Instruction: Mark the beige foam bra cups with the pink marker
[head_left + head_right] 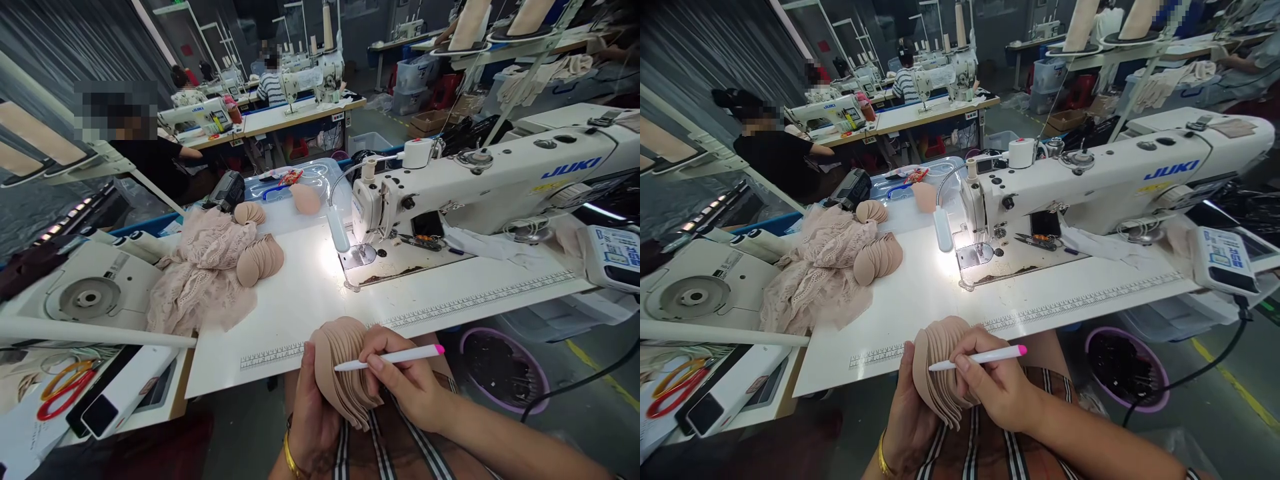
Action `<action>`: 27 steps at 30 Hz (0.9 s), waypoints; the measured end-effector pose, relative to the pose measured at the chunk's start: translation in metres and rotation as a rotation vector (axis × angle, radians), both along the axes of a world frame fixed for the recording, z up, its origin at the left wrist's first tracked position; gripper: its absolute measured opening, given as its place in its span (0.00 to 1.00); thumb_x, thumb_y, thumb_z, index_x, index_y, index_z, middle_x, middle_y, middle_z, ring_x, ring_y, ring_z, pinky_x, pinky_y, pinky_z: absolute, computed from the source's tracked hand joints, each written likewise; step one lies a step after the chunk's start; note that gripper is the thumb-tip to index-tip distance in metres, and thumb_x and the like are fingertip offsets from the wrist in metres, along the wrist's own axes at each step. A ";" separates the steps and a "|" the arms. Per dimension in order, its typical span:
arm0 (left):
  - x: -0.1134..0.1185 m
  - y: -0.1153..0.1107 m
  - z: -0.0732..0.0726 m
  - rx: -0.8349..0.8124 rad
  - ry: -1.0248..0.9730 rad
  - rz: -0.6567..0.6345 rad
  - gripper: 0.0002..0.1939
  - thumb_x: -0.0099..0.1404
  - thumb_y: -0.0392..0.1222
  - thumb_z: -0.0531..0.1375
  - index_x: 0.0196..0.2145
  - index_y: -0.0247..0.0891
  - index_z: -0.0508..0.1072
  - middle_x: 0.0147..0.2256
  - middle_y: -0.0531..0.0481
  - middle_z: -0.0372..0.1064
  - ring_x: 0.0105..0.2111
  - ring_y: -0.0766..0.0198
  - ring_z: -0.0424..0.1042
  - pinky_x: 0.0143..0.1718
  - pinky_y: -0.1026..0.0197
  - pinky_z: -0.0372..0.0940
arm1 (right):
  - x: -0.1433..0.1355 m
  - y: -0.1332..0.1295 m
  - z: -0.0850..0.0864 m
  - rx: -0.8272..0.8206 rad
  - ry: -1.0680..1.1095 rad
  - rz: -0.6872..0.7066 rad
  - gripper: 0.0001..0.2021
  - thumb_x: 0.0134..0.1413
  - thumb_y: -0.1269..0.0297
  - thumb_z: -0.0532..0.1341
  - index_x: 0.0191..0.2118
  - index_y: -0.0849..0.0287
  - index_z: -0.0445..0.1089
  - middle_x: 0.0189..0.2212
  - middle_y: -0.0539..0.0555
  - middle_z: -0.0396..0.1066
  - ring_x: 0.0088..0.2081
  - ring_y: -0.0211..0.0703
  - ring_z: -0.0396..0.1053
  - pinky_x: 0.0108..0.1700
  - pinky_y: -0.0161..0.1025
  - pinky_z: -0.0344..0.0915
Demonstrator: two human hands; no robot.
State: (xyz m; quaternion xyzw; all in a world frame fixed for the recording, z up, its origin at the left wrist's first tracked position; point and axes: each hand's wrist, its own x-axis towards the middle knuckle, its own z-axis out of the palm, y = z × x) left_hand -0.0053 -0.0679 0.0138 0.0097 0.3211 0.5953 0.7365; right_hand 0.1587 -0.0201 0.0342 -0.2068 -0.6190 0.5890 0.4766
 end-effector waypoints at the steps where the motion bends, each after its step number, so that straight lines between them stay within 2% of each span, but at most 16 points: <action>1: 0.000 0.000 0.000 -0.001 0.002 -0.010 0.32 0.69 0.63 0.67 0.57 0.33 0.80 0.56 0.37 0.77 0.61 0.37 0.72 0.66 0.42 0.64 | 0.000 0.000 0.001 0.016 -0.006 -0.001 0.11 0.80 0.57 0.55 0.45 0.55 0.70 0.24 0.47 0.72 0.27 0.38 0.66 0.37 0.38 0.63; 8: 0.000 0.000 -0.002 -0.015 -0.010 0.039 0.32 0.68 0.61 0.68 0.59 0.35 0.79 0.60 0.38 0.75 0.64 0.37 0.69 0.67 0.43 0.64 | 0.001 -0.001 0.001 -0.053 0.045 -0.014 0.12 0.80 0.55 0.55 0.44 0.56 0.69 0.23 0.46 0.69 0.25 0.37 0.64 0.31 0.36 0.61; 17: 0.001 0.000 0.003 0.012 -0.015 -0.006 0.33 0.69 0.62 0.67 0.61 0.36 0.77 0.59 0.38 0.75 0.63 0.38 0.70 0.67 0.43 0.64 | -0.002 0.002 0.002 0.031 -0.041 -0.014 0.12 0.80 0.56 0.54 0.44 0.55 0.69 0.25 0.48 0.73 0.29 0.39 0.67 0.37 0.39 0.63; 21: 0.001 0.000 0.004 0.008 -0.001 -0.040 0.34 0.69 0.65 0.66 0.59 0.33 0.79 0.56 0.36 0.77 0.61 0.37 0.71 0.67 0.43 0.64 | -0.003 0.001 0.002 0.007 -0.008 0.008 0.12 0.80 0.55 0.55 0.45 0.55 0.69 0.25 0.47 0.73 0.28 0.38 0.67 0.38 0.39 0.64; 27: 0.001 0.001 0.002 0.014 -0.017 -0.006 0.30 0.68 0.62 0.68 0.55 0.35 0.81 0.56 0.38 0.77 0.61 0.39 0.71 0.67 0.44 0.64 | -0.001 0.001 0.001 -0.078 0.033 -0.022 0.13 0.80 0.55 0.55 0.44 0.56 0.70 0.24 0.47 0.71 0.27 0.38 0.68 0.35 0.38 0.66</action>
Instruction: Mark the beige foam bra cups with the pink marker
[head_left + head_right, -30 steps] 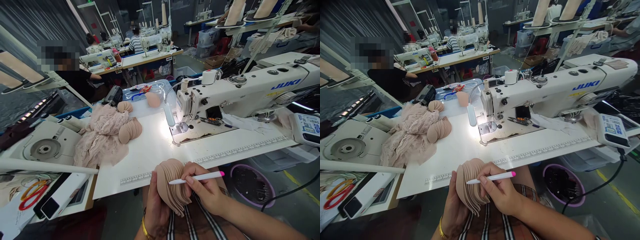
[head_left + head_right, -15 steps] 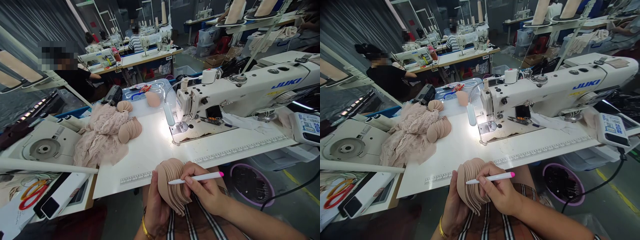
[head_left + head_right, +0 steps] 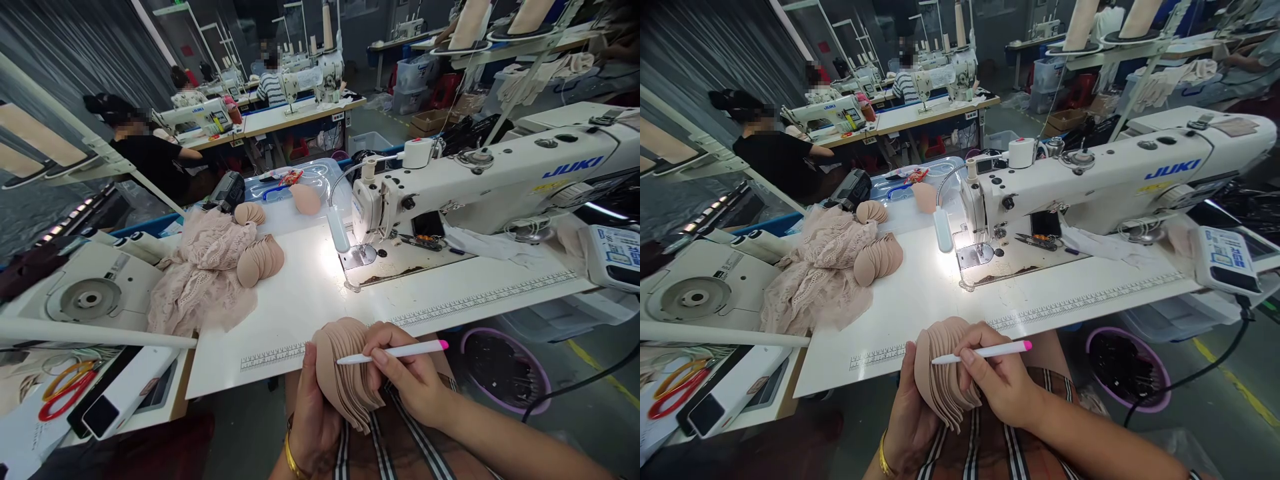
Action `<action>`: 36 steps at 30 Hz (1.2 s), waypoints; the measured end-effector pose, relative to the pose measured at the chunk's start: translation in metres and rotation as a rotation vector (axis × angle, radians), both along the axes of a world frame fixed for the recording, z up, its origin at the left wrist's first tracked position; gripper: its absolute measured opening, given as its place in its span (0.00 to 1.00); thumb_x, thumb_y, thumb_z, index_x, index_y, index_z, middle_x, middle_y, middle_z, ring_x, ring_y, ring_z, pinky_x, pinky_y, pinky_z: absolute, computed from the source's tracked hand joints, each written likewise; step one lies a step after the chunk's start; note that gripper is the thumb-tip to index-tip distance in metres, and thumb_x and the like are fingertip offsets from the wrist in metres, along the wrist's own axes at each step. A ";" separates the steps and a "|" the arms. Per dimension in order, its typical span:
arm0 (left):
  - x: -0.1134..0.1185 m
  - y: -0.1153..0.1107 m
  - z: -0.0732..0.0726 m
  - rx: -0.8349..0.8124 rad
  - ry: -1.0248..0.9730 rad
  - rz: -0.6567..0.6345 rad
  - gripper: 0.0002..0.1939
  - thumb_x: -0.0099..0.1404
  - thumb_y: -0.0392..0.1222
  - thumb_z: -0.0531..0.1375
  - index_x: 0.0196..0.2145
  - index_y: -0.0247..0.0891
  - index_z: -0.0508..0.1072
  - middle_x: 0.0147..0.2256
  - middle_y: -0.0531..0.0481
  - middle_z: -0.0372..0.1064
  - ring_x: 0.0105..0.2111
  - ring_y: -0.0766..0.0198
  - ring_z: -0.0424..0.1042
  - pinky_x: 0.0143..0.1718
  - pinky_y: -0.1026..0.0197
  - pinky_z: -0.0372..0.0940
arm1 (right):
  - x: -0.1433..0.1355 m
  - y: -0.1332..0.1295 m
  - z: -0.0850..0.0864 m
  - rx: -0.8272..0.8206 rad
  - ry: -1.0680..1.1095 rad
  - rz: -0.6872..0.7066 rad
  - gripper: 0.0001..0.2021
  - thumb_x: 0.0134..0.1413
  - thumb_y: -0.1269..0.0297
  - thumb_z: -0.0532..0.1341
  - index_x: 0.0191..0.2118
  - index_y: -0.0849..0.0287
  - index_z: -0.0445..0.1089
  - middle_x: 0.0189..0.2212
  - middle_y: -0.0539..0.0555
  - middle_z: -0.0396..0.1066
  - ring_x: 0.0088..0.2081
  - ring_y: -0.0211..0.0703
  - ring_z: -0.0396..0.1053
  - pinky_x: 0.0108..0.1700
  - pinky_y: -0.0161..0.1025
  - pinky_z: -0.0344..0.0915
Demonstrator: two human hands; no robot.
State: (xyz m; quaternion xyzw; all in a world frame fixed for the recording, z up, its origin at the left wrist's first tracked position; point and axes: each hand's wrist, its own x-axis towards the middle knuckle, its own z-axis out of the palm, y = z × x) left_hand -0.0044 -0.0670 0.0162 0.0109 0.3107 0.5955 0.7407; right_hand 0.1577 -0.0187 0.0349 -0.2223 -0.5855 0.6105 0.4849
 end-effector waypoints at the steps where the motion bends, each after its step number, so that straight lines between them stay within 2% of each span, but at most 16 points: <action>1: 0.000 0.000 0.000 -0.001 0.000 0.006 0.29 0.68 0.61 0.68 0.55 0.35 0.81 0.56 0.38 0.77 0.61 0.39 0.71 0.67 0.44 0.64 | 0.000 0.000 0.000 0.000 -0.005 -0.008 0.13 0.80 0.55 0.56 0.44 0.56 0.70 0.24 0.48 0.71 0.27 0.38 0.68 0.35 0.38 0.66; 12: 0.002 -0.001 -0.003 -0.012 0.035 0.014 0.30 0.69 0.63 0.67 0.56 0.35 0.81 0.55 0.37 0.77 0.61 0.38 0.72 0.67 0.41 0.64 | -0.001 -0.001 0.005 0.035 -0.025 -0.018 0.13 0.80 0.54 0.55 0.43 0.56 0.69 0.24 0.49 0.70 0.26 0.40 0.68 0.33 0.39 0.65; 18: 0.001 0.000 0.001 -0.015 0.009 -0.025 0.32 0.66 0.64 0.69 0.55 0.35 0.81 0.54 0.37 0.78 0.60 0.37 0.72 0.67 0.40 0.64 | -0.003 0.003 0.005 0.101 -0.092 -0.034 0.15 0.80 0.54 0.55 0.41 0.56 0.70 0.24 0.49 0.72 0.29 0.42 0.69 0.39 0.42 0.64; 22: 0.001 0.001 0.003 -0.031 0.002 -0.059 0.34 0.65 0.65 0.69 0.54 0.32 0.81 0.53 0.34 0.79 0.60 0.35 0.72 0.67 0.40 0.63 | -0.005 0.004 0.003 0.081 -0.079 -0.009 0.14 0.80 0.54 0.55 0.42 0.56 0.70 0.26 0.49 0.73 0.26 0.39 0.68 0.36 0.40 0.64; 29: 0.001 0.001 0.001 0.006 -0.001 -0.038 0.29 0.67 0.63 0.68 0.53 0.34 0.82 0.55 0.37 0.78 0.60 0.37 0.73 0.67 0.41 0.63 | -0.005 0.003 0.002 -0.038 -0.032 0.004 0.16 0.79 0.52 0.56 0.42 0.58 0.68 0.24 0.48 0.70 0.25 0.38 0.68 0.33 0.36 0.65; 33: 0.002 0.002 -0.001 -0.026 0.015 -0.037 0.30 0.69 0.63 0.66 0.54 0.34 0.81 0.56 0.37 0.77 0.61 0.38 0.71 0.68 0.41 0.63 | -0.003 0.004 0.005 -0.027 0.018 0.030 0.15 0.79 0.52 0.56 0.44 0.57 0.69 0.24 0.47 0.70 0.25 0.38 0.67 0.32 0.36 0.65; 36: -0.001 0.000 -0.002 -0.030 0.030 -0.025 0.30 0.67 0.64 0.68 0.54 0.36 0.82 0.57 0.37 0.76 0.63 0.36 0.70 0.69 0.41 0.61 | 0.004 0.013 0.007 0.018 -0.044 -0.063 0.13 0.79 0.52 0.57 0.45 0.56 0.70 0.27 0.48 0.72 0.29 0.40 0.70 0.36 0.37 0.67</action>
